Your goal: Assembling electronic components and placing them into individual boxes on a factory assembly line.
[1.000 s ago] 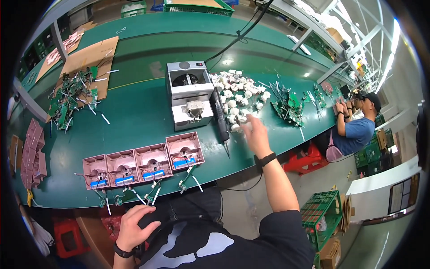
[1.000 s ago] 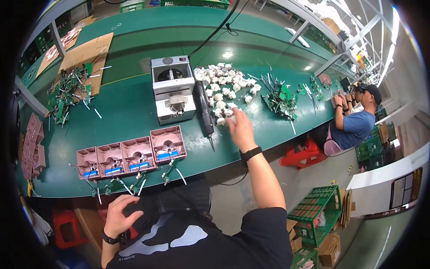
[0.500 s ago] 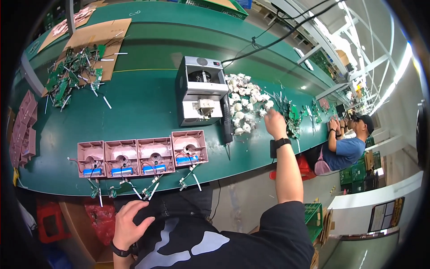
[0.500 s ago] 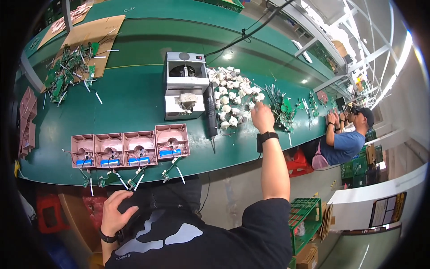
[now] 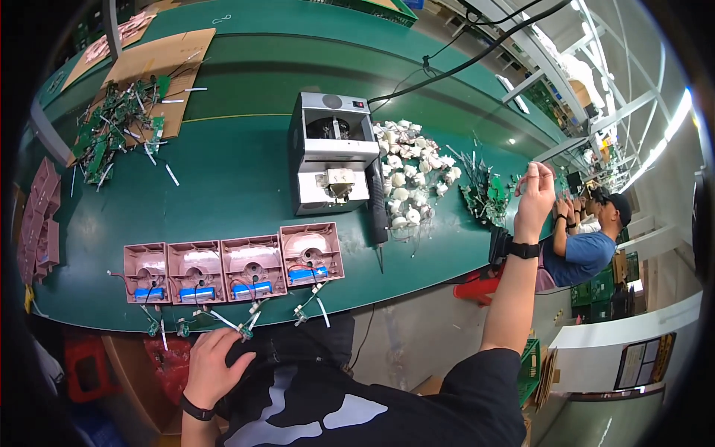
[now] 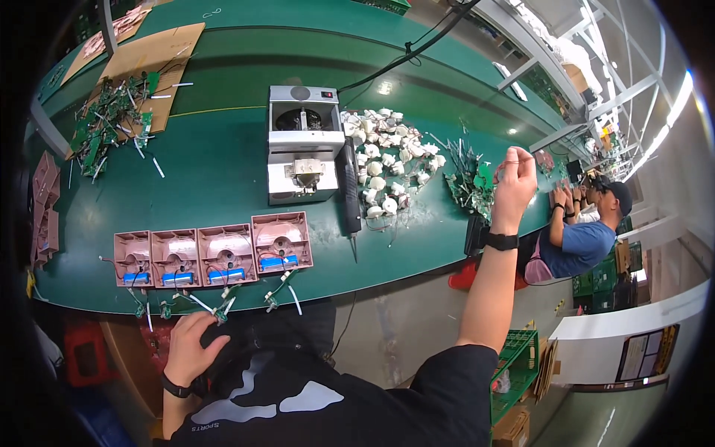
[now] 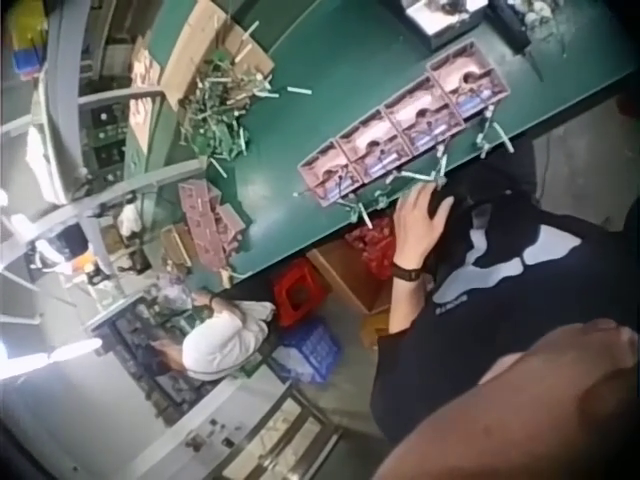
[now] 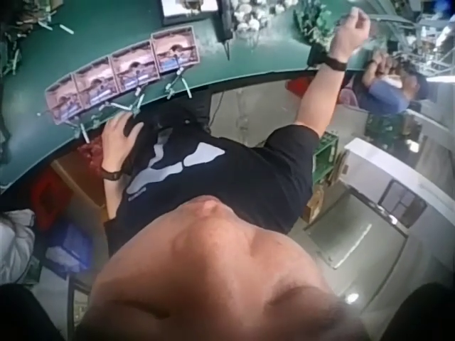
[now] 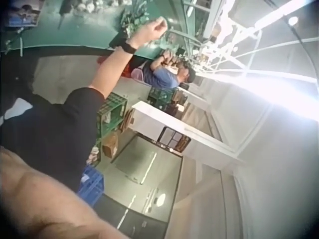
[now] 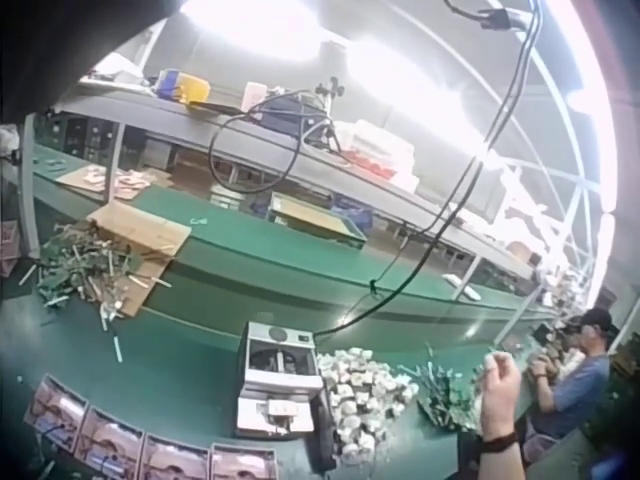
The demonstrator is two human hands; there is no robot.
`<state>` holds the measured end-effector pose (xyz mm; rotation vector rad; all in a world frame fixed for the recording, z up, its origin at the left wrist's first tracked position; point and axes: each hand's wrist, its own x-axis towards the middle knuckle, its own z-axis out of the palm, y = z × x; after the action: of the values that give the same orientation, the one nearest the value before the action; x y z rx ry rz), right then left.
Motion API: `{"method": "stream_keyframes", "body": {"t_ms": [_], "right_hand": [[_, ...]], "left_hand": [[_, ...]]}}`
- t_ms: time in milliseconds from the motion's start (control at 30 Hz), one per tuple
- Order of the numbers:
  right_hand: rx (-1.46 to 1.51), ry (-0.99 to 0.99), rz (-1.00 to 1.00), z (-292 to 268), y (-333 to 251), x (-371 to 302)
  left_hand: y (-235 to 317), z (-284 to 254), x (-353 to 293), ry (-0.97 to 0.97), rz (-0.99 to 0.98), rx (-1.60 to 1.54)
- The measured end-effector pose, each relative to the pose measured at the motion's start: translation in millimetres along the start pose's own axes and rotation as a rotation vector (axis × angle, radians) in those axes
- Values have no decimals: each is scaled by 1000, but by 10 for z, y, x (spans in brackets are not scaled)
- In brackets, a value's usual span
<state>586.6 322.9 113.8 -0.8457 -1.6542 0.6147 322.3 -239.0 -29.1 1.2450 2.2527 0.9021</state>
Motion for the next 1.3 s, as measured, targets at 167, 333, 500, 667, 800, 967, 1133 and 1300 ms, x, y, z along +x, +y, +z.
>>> {"method": "stream_keyframes", "body": {"t_ms": [167,333,500,667,800,967,1133,1300], "right_hand": [[-225,-634,307,145,180,-304],[-428,-858,48,495,370,-784],[-617,-860,-401,700,740,-1126],[-543,-996,200,609,661,-1113],[-258,-816,207,541,632,-829],[102,-453,361,561,47,-395],[-133,-298,349,256,365,-254],[-620,-542,137,429,1098,-1067]], "left_hand": [[8,-8,-53,29,-19,2],[19,-49,-122,28,-26,42],[27,-60,-203,39,-49,18],[-15,-56,-310,50,-73,-8],[21,-53,-291,30,-37,-11],[96,-76,-242,20,1,-28],[124,-67,-251,28,1,-33],[102,-6,-255,1,13,-48]]}}
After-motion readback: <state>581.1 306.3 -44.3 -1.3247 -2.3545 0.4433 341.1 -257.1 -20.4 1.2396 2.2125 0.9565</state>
